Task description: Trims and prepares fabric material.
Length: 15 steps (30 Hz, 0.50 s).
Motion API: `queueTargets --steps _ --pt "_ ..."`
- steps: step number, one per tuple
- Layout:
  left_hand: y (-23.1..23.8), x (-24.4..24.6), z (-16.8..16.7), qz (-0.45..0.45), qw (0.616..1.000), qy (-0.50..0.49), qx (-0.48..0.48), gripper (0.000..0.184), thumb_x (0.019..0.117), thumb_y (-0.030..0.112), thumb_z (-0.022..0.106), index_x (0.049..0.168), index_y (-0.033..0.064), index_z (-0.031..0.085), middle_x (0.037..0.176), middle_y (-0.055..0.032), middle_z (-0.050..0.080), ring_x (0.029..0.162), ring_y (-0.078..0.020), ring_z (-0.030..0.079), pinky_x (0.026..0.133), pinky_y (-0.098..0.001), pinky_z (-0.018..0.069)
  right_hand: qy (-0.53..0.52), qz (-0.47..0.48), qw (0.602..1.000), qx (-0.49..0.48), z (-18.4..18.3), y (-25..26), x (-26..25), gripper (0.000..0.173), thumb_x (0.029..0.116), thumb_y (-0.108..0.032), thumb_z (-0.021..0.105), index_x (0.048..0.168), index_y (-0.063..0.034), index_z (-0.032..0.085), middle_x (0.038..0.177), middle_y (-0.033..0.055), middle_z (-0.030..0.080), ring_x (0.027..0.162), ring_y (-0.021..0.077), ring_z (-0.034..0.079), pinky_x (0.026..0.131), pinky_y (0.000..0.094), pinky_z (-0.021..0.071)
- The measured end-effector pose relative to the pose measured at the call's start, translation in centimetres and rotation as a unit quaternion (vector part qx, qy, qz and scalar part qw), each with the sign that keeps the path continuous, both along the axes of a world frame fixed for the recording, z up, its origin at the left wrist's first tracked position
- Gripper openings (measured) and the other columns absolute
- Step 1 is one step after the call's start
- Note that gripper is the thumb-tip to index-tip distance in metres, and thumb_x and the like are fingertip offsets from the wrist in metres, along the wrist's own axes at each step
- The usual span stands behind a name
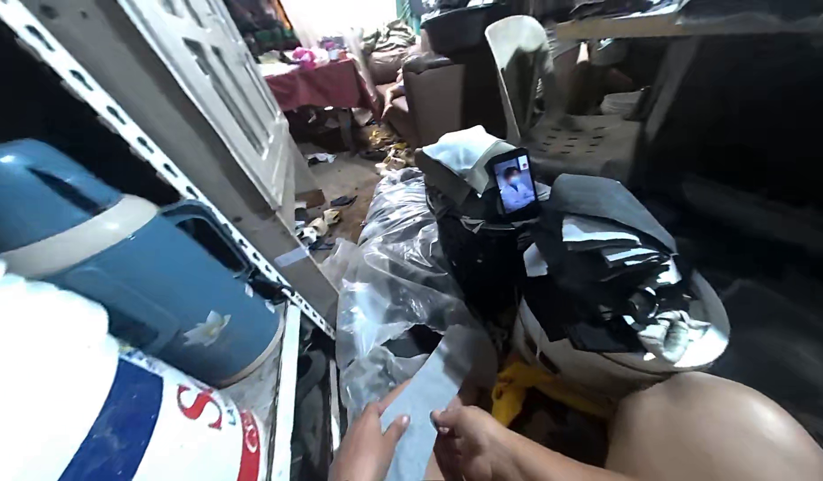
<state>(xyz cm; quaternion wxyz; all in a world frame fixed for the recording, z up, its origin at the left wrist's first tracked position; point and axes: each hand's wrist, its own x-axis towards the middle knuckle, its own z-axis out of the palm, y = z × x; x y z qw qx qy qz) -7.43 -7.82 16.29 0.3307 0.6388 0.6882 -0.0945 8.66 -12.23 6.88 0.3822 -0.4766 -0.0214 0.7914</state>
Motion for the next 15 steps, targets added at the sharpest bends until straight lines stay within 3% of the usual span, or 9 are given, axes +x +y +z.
queueTargets --steps 3,4,5,7,9,11,12,15 --pt "0.1 -1.1 -0.2 -0.003 0.998 -0.067 0.013 0.051 0.1037 0.038 0.060 0.133 -0.0048 0.062 0.129 -0.0303 0.063 0.126 -0.0438 0.058 0.110 -0.0596 0.0407 0.036 -0.001 0.999 0.009 0.9 0.1 -0.7 0.024 0.1008 -0.014 0.063 0.120 -0.0079 0.051 0.089 0.0045 0.061 0.075 0.0125 0.061 0.069 0.0306 0.0540" --pt "0.0 -1.4 -0.4 0.007 0.994 -0.108 0.032 0.046 0.1040 0.034 0.060 0.125 -0.0059 0.066 0.120 -0.0295 0.067 0.118 -0.0414 0.063 0.105 -0.0582 0.0439 0.027 0.011 0.999 0.016 1.6 0.0 -0.8 0.029 0.0995 -0.013 0.064 0.124 -0.0074 0.048 0.092 0.0055 0.062 0.078 0.0134 0.062 0.071 0.0319 0.0543" --pt "-0.3 -1.6 -0.7 0.034 0.984 -0.163 0.064 0.039 0.1036 0.029 0.061 0.115 -0.0071 0.069 0.108 -0.0264 0.069 0.104 -0.0354 0.066 0.098 -0.0539 0.0479 0.006 0.023 0.999 0.030 2.4 0.1 -0.9 0.033 0.0984 -0.011 0.065 0.125 -0.0057 0.048 0.095 0.0070 0.062 0.081 0.0150 0.063 0.074 0.0338 0.0550" --pt "-1.2 -1.6 -0.8 0.119 0.934 -0.305 0.140 0.026 0.1021 0.018 0.062 0.103 -0.0066 0.069 0.089 -0.0123 0.068 0.083 -0.0143 0.063 0.083 -0.0367 0.0525 -0.042 0.045 0.993 0.098 4.9 0.2 -0.5 0.027 0.0995 -0.011 0.064 0.122 -0.0039 0.051 0.097 0.0073 0.064 0.084 0.0159 0.065 0.077 0.0352 0.0564" --pt "-2.1 -1.1 -0.2 0.194 0.853 -0.448 0.184 0.021 0.1043 0.011 0.053 0.108 -0.0060 0.064 0.090 -0.0015 0.068 0.082 -0.0015 0.065 0.083 -0.0261 0.0561 -0.066 0.065 0.973 0.211 8.1 0.1 0.7 0.033 0.1018 -0.010 0.060 0.132 -0.0028 0.052 0.112 0.0100 0.065 0.097 0.0176 0.066 0.087 0.0378 0.0558" --pt "-3.0 -0.2 1.8 0.234 0.790 -0.539 0.176 0.025 0.1087 0.014 0.040 0.118 -0.0022 0.057 0.095 0.0045 0.067 0.088 0.0019 0.066 0.086 -0.0238 0.0575 -0.098 0.103 0.927 0.348 10.5 0.4 1.8 0.040 0.1008 -0.006 0.058 0.139 0.0000 0.047 0.119 0.0117 0.062 0.103 0.0154 0.063 0.092 0.0359 0.0531" --pt "-3.3 0.2 2.8 0.243 0.771 -0.566 0.164 0.027 0.1097 0.017 0.036 0.119 0.0016 0.056 0.095 0.0064 0.069 0.090 0.0018 0.067 0.086 -0.0240 0.0586 -0.117 0.117 0.899 0.405 11.4 0.7 2.3 0.039 0.0997 -0.004 0.059 0.137 0.0021 0.048 0.119 0.0113 0.063 0.104 0.0132 0.064 0.094 0.0341 0.0536" --pt "-4.1 1.4 5.1 0.227 0.730 -0.624 0.162 0.027 0.1096 0.015 0.032 0.110 0.0082 0.058 0.088 0.0074 0.074 0.086 -0.0030 0.072 0.083 -0.0269 0.0623 -0.173 0.147 0.841 0.492 14.7 1.1 3.6 0.023 0.1008 -0.005 0.057 0.122 0.0046 0.058 0.105 0.0078 0.066 0.092 0.0077 0.064 0.086 0.0292 0.0547"
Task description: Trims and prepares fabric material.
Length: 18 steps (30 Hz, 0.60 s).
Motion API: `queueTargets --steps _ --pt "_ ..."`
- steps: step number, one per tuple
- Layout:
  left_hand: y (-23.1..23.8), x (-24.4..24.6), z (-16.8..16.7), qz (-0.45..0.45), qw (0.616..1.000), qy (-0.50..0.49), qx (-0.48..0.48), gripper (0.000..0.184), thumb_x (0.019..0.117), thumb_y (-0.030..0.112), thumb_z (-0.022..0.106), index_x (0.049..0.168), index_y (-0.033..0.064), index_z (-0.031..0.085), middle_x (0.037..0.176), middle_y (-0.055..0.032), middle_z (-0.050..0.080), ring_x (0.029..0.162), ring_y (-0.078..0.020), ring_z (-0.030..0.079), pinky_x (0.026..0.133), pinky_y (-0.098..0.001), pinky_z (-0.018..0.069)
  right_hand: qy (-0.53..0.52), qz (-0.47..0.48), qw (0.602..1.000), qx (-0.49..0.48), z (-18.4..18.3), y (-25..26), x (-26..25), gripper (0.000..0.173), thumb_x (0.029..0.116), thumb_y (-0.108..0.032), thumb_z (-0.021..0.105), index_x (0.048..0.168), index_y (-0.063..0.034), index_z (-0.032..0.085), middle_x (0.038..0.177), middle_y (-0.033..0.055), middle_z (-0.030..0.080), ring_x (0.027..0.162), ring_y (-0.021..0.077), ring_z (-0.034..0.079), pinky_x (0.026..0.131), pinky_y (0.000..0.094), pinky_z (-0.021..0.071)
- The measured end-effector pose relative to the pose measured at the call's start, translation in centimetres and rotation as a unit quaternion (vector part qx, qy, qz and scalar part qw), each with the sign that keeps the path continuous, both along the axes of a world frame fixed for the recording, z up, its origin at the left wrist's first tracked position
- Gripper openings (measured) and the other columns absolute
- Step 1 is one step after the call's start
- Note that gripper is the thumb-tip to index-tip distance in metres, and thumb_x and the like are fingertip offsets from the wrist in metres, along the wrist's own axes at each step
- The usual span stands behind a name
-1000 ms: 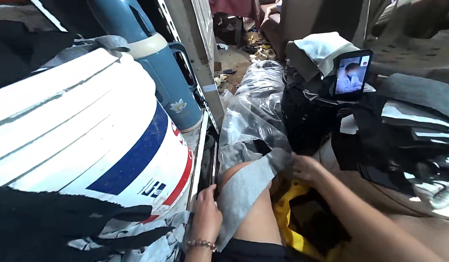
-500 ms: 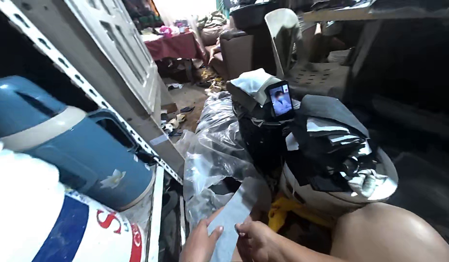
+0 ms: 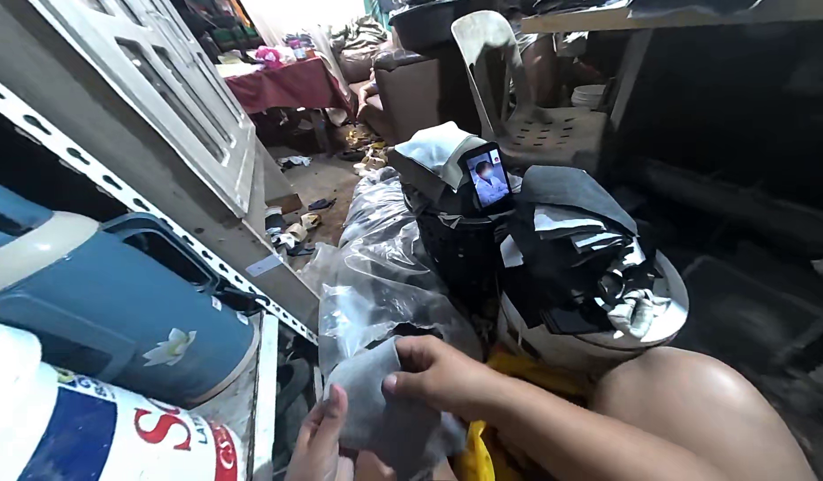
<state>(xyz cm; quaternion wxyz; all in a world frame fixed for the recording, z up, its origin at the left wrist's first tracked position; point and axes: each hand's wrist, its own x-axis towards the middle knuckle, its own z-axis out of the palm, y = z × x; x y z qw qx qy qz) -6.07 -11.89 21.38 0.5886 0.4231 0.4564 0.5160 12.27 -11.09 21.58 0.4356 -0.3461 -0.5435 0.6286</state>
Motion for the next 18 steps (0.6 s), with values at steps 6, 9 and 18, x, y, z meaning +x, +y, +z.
queueTargets --steps 6,9,18 --pt "0.7 0.2 -0.1 0.013 0.906 0.216 0.363 0.051 0.0966 0.028 0.068 0.118 -0.0170 0.057 0.148 -0.0207 0.039 0.142 -0.0072 0.032 0.116 -0.0229 0.0322 -0.035 0.044 0.985 0.161 1.5 -0.3 3.4 0.035 0.0963 -0.010 0.065 0.126 0.0074 0.057 0.112 0.0111 0.065 0.101 0.0077 0.063 0.093 0.0279 0.0529" --pt "0.5 1.0 0.7 -0.016 0.856 0.308 0.416 0.068 0.0984 0.050 0.062 0.132 -0.0093 0.060 0.146 -0.0278 0.052 0.143 -0.0244 0.043 0.121 -0.0432 0.0308 -0.138 0.073 0.981 0.119 -0.8 -0.6 4.2 0.035 0.0916 -0.008 0.073 0.121 0.0084 0.062 0.112 0.0159 0.069 0.103 0.0138 0.066 0.096 0.0351 0.0530" --pt "-4.0 3.7 4.6 0.106 0.984 -0.025 0.142 0.026 0.1085 0.006 0.037 0.104 0.0121 0.062 0.088 0.0124 0.075 0.086 -0.0004 0.073 0.083 -0.0243 0.0630 0.018 0.099 0.995 -0.006 -5.4 -1.8 6.7 0.011 0.0946 -0.006 0.063 0.105 -0.0093 0.065 0.091 -0.0069 0.069 0.084 0.0027 0.067 0.079 0.0272 0.0576"
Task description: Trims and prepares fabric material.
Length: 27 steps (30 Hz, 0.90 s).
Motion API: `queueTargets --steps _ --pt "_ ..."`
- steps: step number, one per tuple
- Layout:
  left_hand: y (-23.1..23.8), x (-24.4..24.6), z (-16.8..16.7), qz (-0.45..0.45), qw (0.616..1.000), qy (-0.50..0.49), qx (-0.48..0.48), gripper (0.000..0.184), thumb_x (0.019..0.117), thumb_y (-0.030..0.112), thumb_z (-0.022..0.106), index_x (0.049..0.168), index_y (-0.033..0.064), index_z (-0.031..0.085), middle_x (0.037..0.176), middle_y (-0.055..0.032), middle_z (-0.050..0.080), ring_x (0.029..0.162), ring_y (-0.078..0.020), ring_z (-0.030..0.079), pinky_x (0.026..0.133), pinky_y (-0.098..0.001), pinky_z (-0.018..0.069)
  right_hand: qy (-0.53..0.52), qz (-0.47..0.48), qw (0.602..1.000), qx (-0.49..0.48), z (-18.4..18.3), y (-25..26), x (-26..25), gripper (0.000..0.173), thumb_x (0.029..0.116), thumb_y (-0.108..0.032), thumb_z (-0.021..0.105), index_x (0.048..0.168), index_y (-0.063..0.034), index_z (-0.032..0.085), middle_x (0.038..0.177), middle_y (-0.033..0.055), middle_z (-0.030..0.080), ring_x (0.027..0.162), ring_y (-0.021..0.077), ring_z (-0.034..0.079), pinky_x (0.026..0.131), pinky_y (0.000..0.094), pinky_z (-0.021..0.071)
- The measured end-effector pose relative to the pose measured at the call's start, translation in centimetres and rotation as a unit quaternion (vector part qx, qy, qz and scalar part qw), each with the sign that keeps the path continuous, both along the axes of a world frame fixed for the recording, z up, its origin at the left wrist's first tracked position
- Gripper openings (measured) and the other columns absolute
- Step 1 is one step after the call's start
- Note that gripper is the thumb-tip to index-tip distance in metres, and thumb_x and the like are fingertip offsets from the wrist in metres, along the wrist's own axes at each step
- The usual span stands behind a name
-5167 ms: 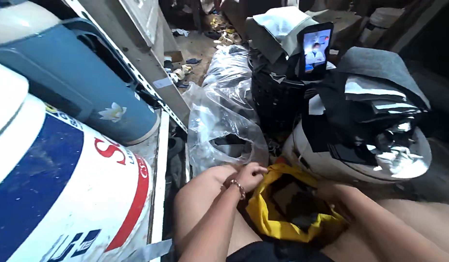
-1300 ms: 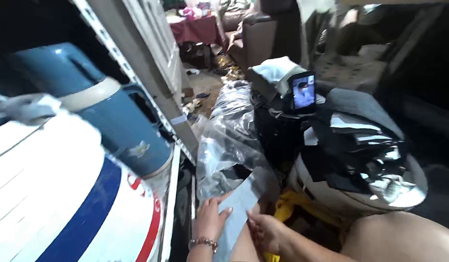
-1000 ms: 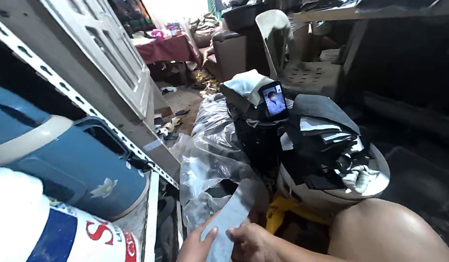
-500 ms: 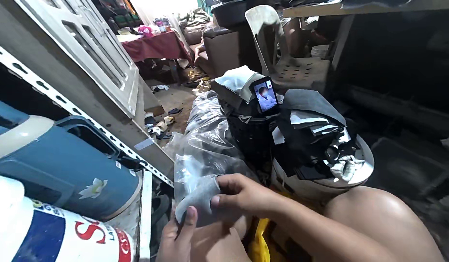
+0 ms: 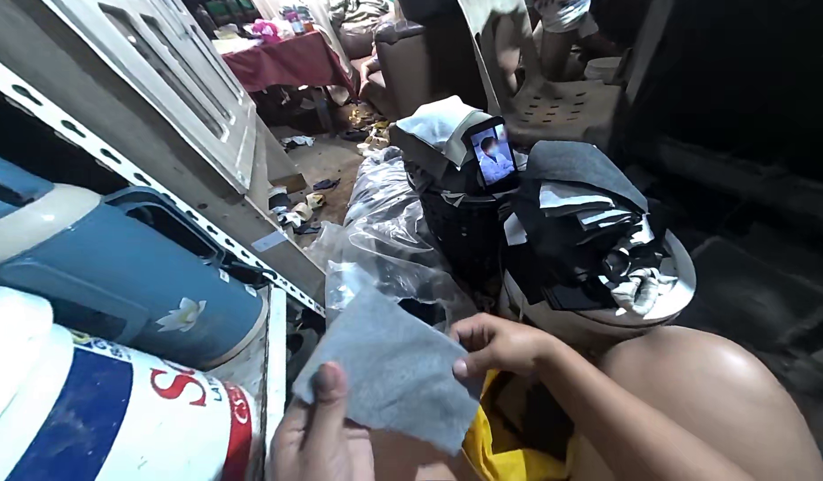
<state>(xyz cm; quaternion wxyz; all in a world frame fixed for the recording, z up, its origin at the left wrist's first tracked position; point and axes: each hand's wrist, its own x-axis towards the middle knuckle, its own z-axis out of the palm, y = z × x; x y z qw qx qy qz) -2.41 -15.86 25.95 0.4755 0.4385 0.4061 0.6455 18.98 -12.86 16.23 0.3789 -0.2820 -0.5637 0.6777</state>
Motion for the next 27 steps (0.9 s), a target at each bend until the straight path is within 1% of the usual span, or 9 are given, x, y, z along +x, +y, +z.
queueTargets --steps 3,6,8,10,13,17,20,23,27 --pt "-0.9 -1.4 -1.4 0.075 0.987 -0.110 -0.085 0.021 0.1102 0.014 0.035 0.113 0.0137 0.055 0.095 0.0085 0.074 0.092 -0.0031 0.073 0.084 -0.0287 0.0637 0.044 -0.032 0.997 -0.053 -1.0 0.5 -1.6 0.013 0.0948 -0.008 0.062 0.107 -0.0105 0.066 0.093 -0.0062 0.070 0.085 0.0039 0.067 0.080 0.0270 0.0572" --pt "0.3 -3.6 -7.4 0.146 0.971 -0.097 -0.165 0.027 0.1116 0.021 0.036 0.134 0.0079 0.045 0.112 -0.0012 0.064 0.101 -0.0087 0.067 0.087 -0.0341 0.0601 0.028 -0.072 0.978 -0.194 -4.4 1.0 -5.0 0.018 0.0974 -0.005 0.062 0.115 -0.0036 0.061 0.097 0.0027 0.069 0.084 0.0103 0.068 0.079 0.0308 0.0582" --pt "1.0 -5.2 -11.4 0.189 0.954 -0.098 -0.209 0.035 0.1119 0.024 0.037 0.137 0.0010 0.045 0.119 -0.0115 0.062 0.104 -0.0174 0.066 0.088 -0.0406 0.0590 -0.008 -0.072 0.954 -0.290 -6.6 0.7 -7.1 0.033 0.0978 -0.005 0.064 0.129 -0.0009 0.054 0.106 0.0091 0.066 0.090 0.0163 0.067 0.082 0.0363 0.0574" --pt "1.3 -5.9 -13.0 0.212 0.945 -0.098 -0.228 0.036 0.1113 0.022 0.039 0.138 -0.0022 0.045 0.123 -0.0157 0.060 0.108 -0.0200 0.065 0.093 -0.0406 0.0568 -0.011 -0.075 0.941 -0.331 -7.4 0.6 -7.8 0.034 0.0962 -0.004 0.065 0.127 -0.0016 0.053 0.104 0.0088 0.068 0.090 0.0166 0.069 0.082 0.0365 0.0587" --pt "1.2 -5.7 -12.8 0.199 0.942 -0.066 -0.262 0.035 0.1095 0.017 0.045 0.137 -0.0047 0.046 0.125 -0.0177 0.060 0.110 -0.0199 0.064 0.094 -0.0377 0.0557 -0.001 -0.084 0.932 -0.352 -7.5 0.3 -7.3 0.030 0.0965 0.000 0.064 0.125 -0.0016 0.053 0.101 0.0083 0.068 0.087 0.0159 0.069 0.080 0.0347 0.0593" --pt "1.3 -5.6 -12.9 0.189 0.948 0.046 -0.251 0.027 0.1062 0.014 0.054 0.120 -0.0087 0.057 0.113 -0.0169 0.066 0.101 -0.0159 0.068 0.089 -0.0336 0.0575 0.019 -0.106 0.925 -0.365 -8.1 -0.3 -7.0 0.033 0.0971 -0.001 0.064 0.128 -0.0026 0.052 0.104 0.0092 0.068 0.088 0.0166 0.070 0.079 0.0344 0.0597" --pt "1.5 -5.5 -12.4 0.202 0.946 -0.020 -0.255 0.035 0.1095 0.018 0.046 0.135 -0.0066 0.049 0.125 -0.0180 0.061 0.110 -0.0189 0.064 0.096 -0.0360 0.0548 -0.006 -0.119 0.925 -0.361 -7.4 -0.5 -7.0 0.031 0.0972 -0.003 0.065 0.126 -0.0021 0.053 0.103 0.0094 0.067 0.088 0.0166 0.069 0.077 0.0334 0.0590" --pt "1.8 -6.5 -12.5 0.195 0.933 -0.113 -0.279 0.044 0.1117 0.030 0.038 0.147 0.0038 0.039 0.136 -0.0161 0.056 0.120 -0.0229 0.060 0.100 -0.0429 0.0529 -0.022 -0.130 0.936 -0.325 -6.6 -0.3 -7.3 0.025 0.0975 -0.004 0.066 0.120 -0.0006 0.055 0.097 0.0089 0.066 0.082 0.0156 0.068 0.075 0.0321 0.0588" --pt "2.0 -6.7 -11.8 0.208 0.910 -0.191 -0.303 0.043 0.1108 0.035 0.039 0.145 0.0096 0.043 0.136 -0.0125 0.056 0.122 -0.0234 0.059 0.100 -0.0464 0.0523 -0.033 -0.132 0.942 -0.307 -6.4 -0.2 -8.1 0.013 0.0986 -0.005 0.065 0.107 0.0008 0.057 0.091 0.0083 0.067 0.079 0.0149 0.068 0.074 0.0315 0.0593"
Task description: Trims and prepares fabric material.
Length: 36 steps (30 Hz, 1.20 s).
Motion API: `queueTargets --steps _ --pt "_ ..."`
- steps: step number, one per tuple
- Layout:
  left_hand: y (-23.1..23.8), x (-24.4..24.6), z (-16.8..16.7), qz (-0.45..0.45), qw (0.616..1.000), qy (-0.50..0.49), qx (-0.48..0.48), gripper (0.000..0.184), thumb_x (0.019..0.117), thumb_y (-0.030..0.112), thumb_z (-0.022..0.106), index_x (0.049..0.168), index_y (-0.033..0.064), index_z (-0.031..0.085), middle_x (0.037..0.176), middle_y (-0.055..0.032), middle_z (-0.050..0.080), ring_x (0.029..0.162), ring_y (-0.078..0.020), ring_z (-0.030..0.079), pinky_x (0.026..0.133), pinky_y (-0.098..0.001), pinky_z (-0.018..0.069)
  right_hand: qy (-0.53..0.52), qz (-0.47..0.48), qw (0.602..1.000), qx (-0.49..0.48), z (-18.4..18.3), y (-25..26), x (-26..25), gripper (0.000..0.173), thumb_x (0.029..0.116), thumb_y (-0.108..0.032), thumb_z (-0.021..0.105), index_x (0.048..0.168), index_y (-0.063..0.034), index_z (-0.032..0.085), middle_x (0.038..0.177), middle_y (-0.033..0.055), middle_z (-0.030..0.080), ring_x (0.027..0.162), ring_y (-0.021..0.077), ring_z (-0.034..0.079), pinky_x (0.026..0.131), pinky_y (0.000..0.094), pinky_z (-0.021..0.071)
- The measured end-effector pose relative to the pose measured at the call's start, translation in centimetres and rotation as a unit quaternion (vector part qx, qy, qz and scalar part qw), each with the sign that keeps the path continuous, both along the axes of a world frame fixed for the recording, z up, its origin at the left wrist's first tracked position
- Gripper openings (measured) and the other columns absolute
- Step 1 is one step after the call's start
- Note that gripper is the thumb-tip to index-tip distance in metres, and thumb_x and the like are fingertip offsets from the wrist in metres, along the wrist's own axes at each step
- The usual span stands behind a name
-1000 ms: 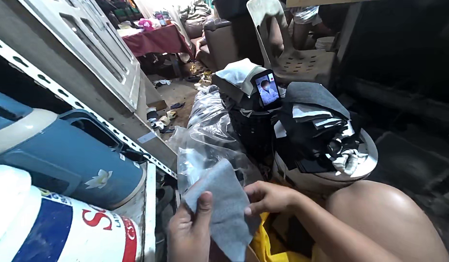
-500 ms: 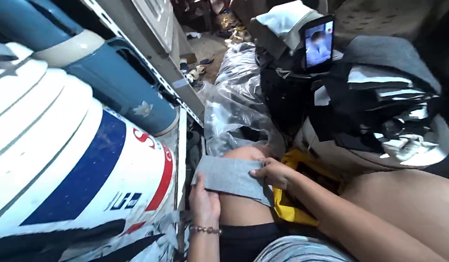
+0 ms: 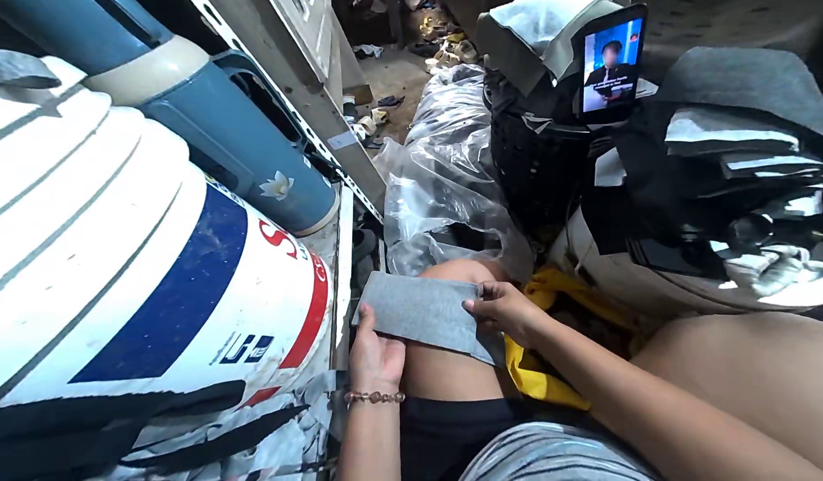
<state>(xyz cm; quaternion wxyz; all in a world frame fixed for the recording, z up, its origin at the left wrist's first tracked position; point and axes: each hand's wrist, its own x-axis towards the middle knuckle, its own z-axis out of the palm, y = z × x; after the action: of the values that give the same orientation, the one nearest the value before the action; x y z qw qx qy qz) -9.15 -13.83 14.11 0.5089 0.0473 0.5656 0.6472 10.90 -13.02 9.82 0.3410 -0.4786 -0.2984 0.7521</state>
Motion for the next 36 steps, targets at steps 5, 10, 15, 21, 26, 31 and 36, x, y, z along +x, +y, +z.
queueTargets --steps 5,10,15,21,26,31,36 --pt "0.0 -0.1 -0.1 -0.012 1.000 -0.011 -0.005 0.047 0.1113 0.040 0.034 0.148 0.0119 0.039 0.140 -0.0120 0.054 0.125 -0.0235 0.057 0.101 -0.0468 0.0506 -0.006 -0.048 0.998 0.028 1.1 0.0 -1.0 0.021 0.1031 -0.013 0.060 0.121 -0.0007 0.058 0.100 0.0127 0.068 0.081 0.0176 0.068 0.072 0.0347 0.0583" --pt "0.2 -0.5 -0.2 0.004 0.999 -0.033 -0.019 0.049 0.1106 0.045 0.033 0.146 0.0120 0.041 0.137 -0.0126 0.056 0.123 -0.0246 0.059 0.098 -0.0472 0.0523 -0.024 -0.005 1.000 -0.013 0.6 -0.3 -1.3 0.024 0.1016 -0.012 0.063 0.120 0.0009 0.053 0.097 0.0110 0.067 0.080 0.0162 0.068 0.073 0.0327 0.0586" --pt "0.4 -0.6 -0.2 0.006 0.999 -0.042 -0.022 0.050 0.1103 0.047 0.032 0.144 0.0118 0.042 0.133 -0.0123 0.057 0.120 -0.0241 0.060 0.095 -0.0472 0.0537 -0.020 -0.021 0.999 -0.033 1.4 -0.9 -1.5 0.063 0.0952 -0.003 0.069 0.146 -0.0054 0.032 0.107 0.0156 0.065 0.088 0.0212 0.070 0.077 0.0364 0.0594" --pt "0.4 -0.8 -0.3 0.029 0.997 -0.064 -0.012 0.048 0.1105 0.046 0.032 0.143 0.0113 0.042 0.131 -0.0128 0.058 0.119 -0.0245 0.061 0.095 -0.0474 0.0540 0.006 -0.064 0.998 0.018 1.3 -1.8 -2.6 0.055 0.0949 0.003 0.065 0.141 -0.0077 0.038 0.097 0.0148 0.065 0.077 0.0204 0.069 0.073 0.0370 0.0600" --pt "0.5 -0.8 -0.6 0.033 0.997 -0.068 -0.033 0.046 0.1108 0.043 0.034 0.142 0.0098 0.042 0.130 -0.0130 0.057 0.118 -0.0236 0.060 0.096 -0.0444 0.0535 -0.018 -0.103 0.994 0.030 0.7 -2.5 -3.1 0.058 0.0903 0.004 0.070 0.136 -0.0037 0.036 0.089 0.0131 0.063 0.071 0.0189 0.067 0.069 0.0358 0.0597" --pt "0.4 -0.4 -0.9 0.054 0.996 -0.047 -0.057 0.035 0.1111 0.024 0.041 0.140 0.0050 0.043 0.128 -0.0148 0.055 0.114 -0.0231 0.059 0.094 -0.0408 0.0530 -0.026 -0.120 0.992 -0.004 1.5 -3.4 -3.5 0.068 0.0879 0.003 0.074 0.139 -0.0024 0.029 0.087 0.0094 0.060 0.072 0.0164 0.065 0.068 0.0331 0.0575" --pt "0.2 -1.1 -1.0 0.038 0.998 -0.039 -0.036 0.042 0.1122 0.035 0.033 0.144 0.0085 0.041 0.132 -0.0144 0.056 0.118 -0.0245 0.059 0.096 -0.0469 0.0527 -0.017 -0.111 0.994 -0.017 2.1 -4.0 -3.7 0.067 0.0884 0.003 0.073 0.140 -0.0008 0.031 0.085 0.0080 0.061 0.072 0.0159 0.065 0.069 0.0337 0.0582"
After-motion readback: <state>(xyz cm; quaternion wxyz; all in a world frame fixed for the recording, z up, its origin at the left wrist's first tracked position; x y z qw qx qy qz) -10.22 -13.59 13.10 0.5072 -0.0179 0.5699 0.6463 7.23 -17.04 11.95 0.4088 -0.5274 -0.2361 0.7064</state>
